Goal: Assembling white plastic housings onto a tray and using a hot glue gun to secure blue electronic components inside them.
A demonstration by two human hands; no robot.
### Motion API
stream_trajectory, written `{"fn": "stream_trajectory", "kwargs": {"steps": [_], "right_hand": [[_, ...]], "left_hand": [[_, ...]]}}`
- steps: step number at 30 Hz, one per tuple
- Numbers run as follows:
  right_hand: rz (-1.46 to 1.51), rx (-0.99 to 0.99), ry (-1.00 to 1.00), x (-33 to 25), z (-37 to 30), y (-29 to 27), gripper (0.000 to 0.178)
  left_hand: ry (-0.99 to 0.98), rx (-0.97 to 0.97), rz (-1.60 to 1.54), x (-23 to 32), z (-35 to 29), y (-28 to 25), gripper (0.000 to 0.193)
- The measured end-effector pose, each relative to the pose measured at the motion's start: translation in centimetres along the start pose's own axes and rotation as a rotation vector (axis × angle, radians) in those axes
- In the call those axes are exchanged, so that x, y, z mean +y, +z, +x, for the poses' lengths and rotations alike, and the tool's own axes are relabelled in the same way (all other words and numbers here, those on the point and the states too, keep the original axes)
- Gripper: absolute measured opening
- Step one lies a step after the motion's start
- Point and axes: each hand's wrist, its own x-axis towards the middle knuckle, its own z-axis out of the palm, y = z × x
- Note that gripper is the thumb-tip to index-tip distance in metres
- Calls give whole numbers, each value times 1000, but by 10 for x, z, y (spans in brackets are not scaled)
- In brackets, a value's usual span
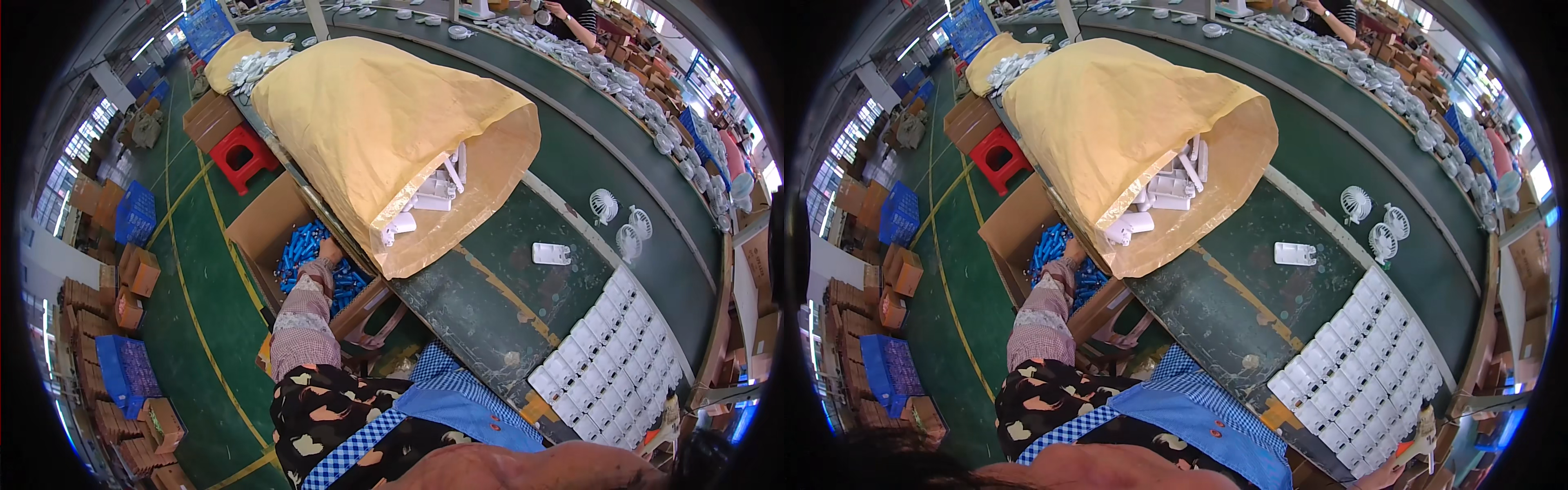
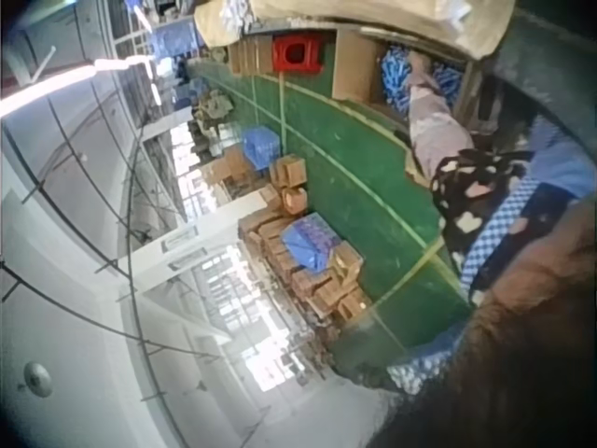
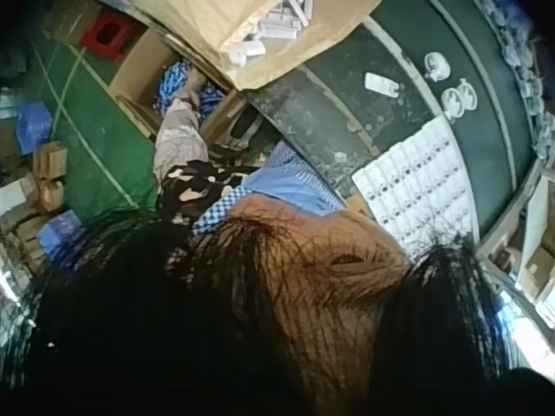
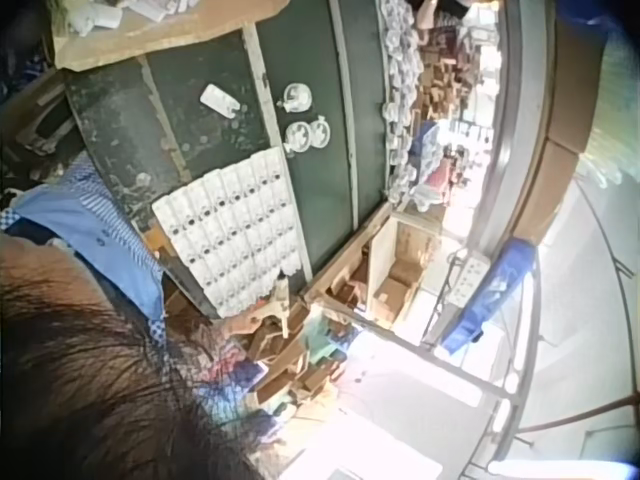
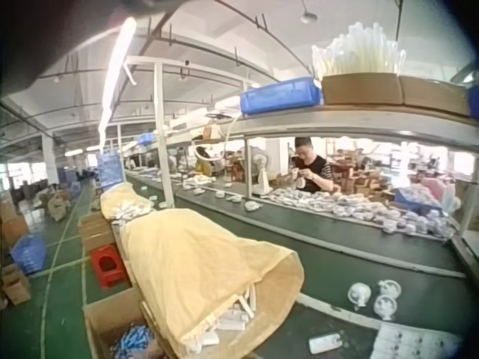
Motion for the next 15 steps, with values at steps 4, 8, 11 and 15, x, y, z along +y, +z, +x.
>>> {"fn": "stream_trajectory", "kwargs": {"steps": [4, 8, 11, 15], "right_hand": [[-328, -91, 264, -27, 3, 6, 25], [-315, -115, 333, -52, 9, 9, 32], [-30, -161, 712, -63, 14, -2, 41], [33, -199, 793, -58, 19, -4, 56]], "left_hand": [[-250, -18, -263, -20, -11, -1, 46], [-218, 80, -890, -23, -21, 8, 46], [-658, -33, -1060, 17, -26, -16, 39], [-570, 27, -1486, -18, -43, -20, 25]]}}
